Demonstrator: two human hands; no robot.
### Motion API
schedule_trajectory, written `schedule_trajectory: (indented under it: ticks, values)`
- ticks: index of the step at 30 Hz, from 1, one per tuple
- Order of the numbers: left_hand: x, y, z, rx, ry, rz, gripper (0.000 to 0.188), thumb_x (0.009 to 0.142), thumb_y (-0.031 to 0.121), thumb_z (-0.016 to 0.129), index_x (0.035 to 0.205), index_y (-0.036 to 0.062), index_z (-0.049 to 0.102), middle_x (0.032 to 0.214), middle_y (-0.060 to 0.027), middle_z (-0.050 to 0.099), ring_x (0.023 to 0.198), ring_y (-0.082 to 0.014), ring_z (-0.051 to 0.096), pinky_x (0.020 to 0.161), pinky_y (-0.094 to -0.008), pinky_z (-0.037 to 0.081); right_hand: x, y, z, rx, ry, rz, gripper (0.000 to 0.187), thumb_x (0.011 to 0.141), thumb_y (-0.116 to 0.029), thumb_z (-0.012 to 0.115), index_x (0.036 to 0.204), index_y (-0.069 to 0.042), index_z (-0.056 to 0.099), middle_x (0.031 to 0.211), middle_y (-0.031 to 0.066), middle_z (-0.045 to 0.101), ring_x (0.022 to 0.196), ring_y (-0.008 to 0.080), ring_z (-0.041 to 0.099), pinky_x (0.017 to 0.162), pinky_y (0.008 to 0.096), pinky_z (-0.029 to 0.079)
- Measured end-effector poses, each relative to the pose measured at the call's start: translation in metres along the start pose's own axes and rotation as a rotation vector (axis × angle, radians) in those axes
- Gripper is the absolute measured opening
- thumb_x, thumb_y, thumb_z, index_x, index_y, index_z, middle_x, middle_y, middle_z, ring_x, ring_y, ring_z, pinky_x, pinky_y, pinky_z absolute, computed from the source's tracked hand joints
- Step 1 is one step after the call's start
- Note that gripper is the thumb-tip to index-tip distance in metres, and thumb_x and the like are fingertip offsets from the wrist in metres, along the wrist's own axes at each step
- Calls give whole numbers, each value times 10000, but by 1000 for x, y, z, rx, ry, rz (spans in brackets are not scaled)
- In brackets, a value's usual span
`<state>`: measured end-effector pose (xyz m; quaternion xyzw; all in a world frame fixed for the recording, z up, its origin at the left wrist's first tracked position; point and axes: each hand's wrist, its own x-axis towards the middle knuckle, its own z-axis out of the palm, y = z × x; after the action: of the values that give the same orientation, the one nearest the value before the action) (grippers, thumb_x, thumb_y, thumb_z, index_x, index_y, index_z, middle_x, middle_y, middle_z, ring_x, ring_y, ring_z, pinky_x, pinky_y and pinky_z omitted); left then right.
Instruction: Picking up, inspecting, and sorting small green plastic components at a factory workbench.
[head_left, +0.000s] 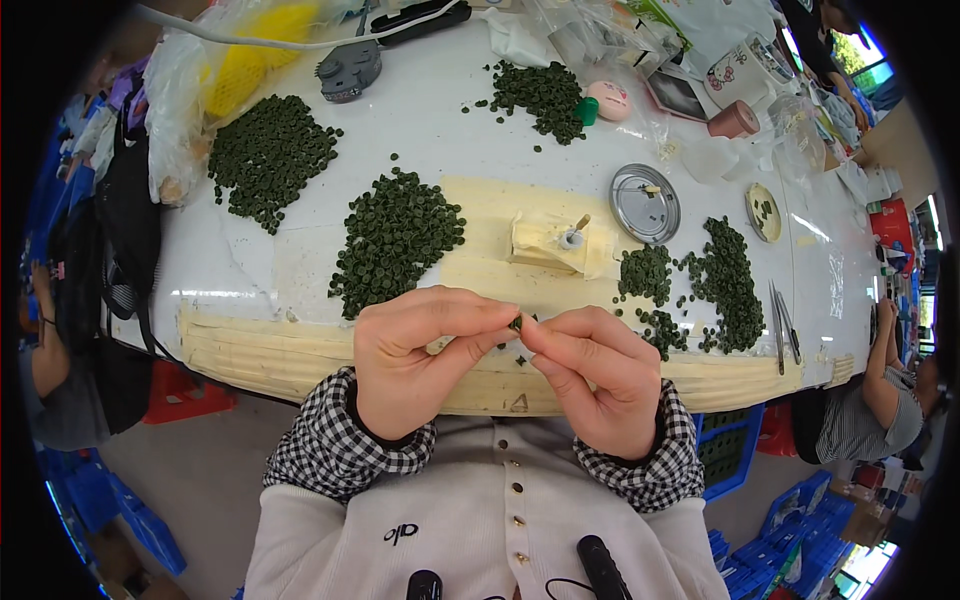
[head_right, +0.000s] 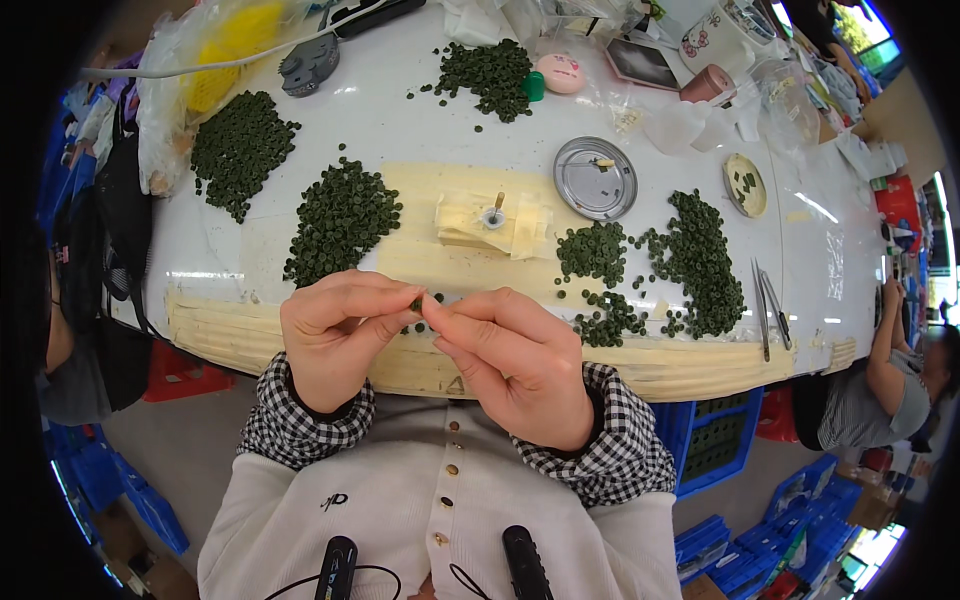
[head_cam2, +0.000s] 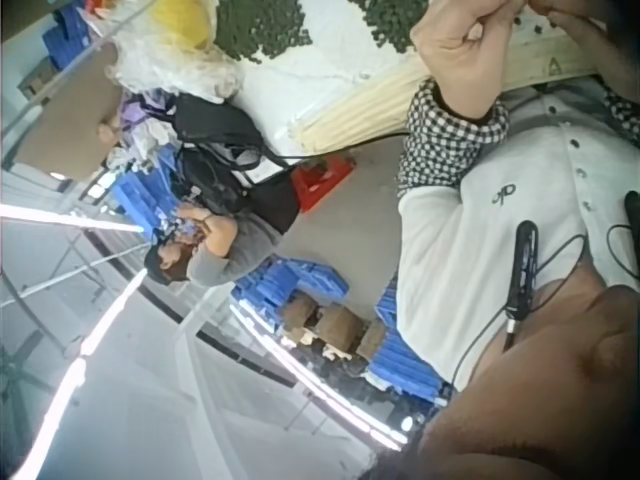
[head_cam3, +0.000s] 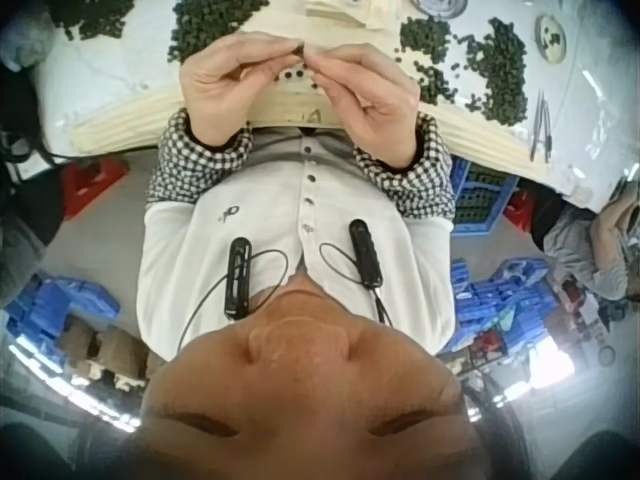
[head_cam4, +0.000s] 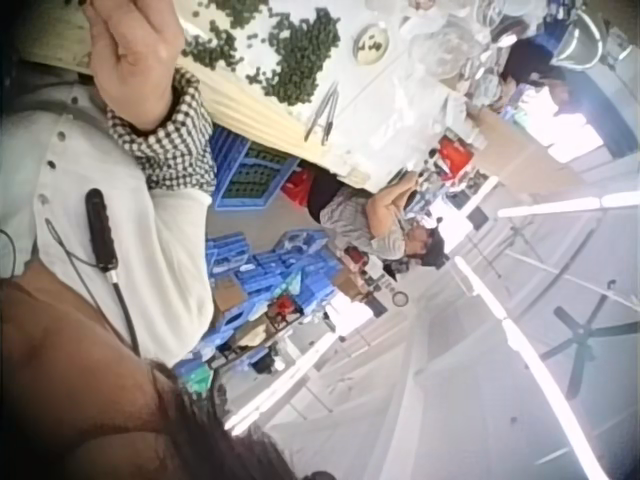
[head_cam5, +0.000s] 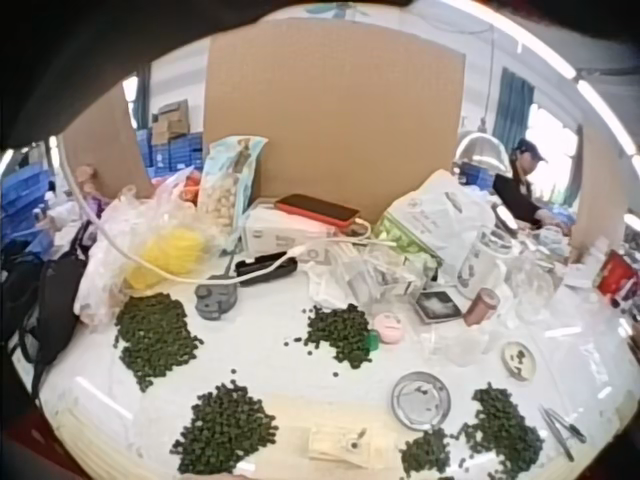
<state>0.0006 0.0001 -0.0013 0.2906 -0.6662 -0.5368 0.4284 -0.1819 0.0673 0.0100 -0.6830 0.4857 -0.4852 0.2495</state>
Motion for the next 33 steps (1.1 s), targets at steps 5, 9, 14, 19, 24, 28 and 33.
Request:
schedule_trajectory:
  ticks: [5,9,14,19,24,28,33]
  values:
    - [0,0,0,6,-16,-7,211,792,-77,687,978,17,724,897,-121,715,811,-174,681,716,-253,527,1,2,-5,-27,-44,-41,379,762,68,699,1130,-19,676,882,100,643,724,197,618,597,270,505]
    - [0,-1,0,11,-19,-9,210,790,-74,692,976,17,725,887,-119,715,805,-173,679,709,-253,524,2,1,-7,-60,-66,-63,388,743,75,701,1120,-15,678,878,103,641,738,214,620,605,283,508]
    - [0,1,1,-24,-9,-36,200,787,-70,698,968,11,723,870,-114,713,791,-158,671,700,-246,518,3,0,-9,-74,-70,-72,385,743,79,697,1118,-4,673,880,109,640,746,221,621,610,291,510]
    - [-1,-1,1,-31,23,-79,187,784,-68,707,957,0,719,856,-104,707,760,-134,650,676,-233,506,11,-7,-14,-165,-23,-56,363,738,29,728,1096,-8,676,884,115,634,743,225,618,617,289,505]
    - [-3,-3,0,-42,27,-62,180,793,-109,680,954,-30,695,917,-132,691,817,-156,656,713,-246,521,35,0,-30,-427,188,21,286,751,-35,744,1028,-19,676,826,101,597,706,218,588,605,306,477]
    - [-3,-2,-1,-48,2,-70,182,802,-132,657,958,-43,681,950,-151,685,857,-176,665,747,-260,536,53,11,-35,-559,159,20,220,771,-58,729,978,-25,663,769,82,571,699,208,577,607,315,459]
    - [-2,-3,2,-73,44,-63,198,778,-75,711,965,-12,714,892,-109,703,775,-127,647,669,-226,506,55,17,-32,-485,114,64,139,781,-55,724,902,-12,671,751,78,575,667,205,583,577,298,455]
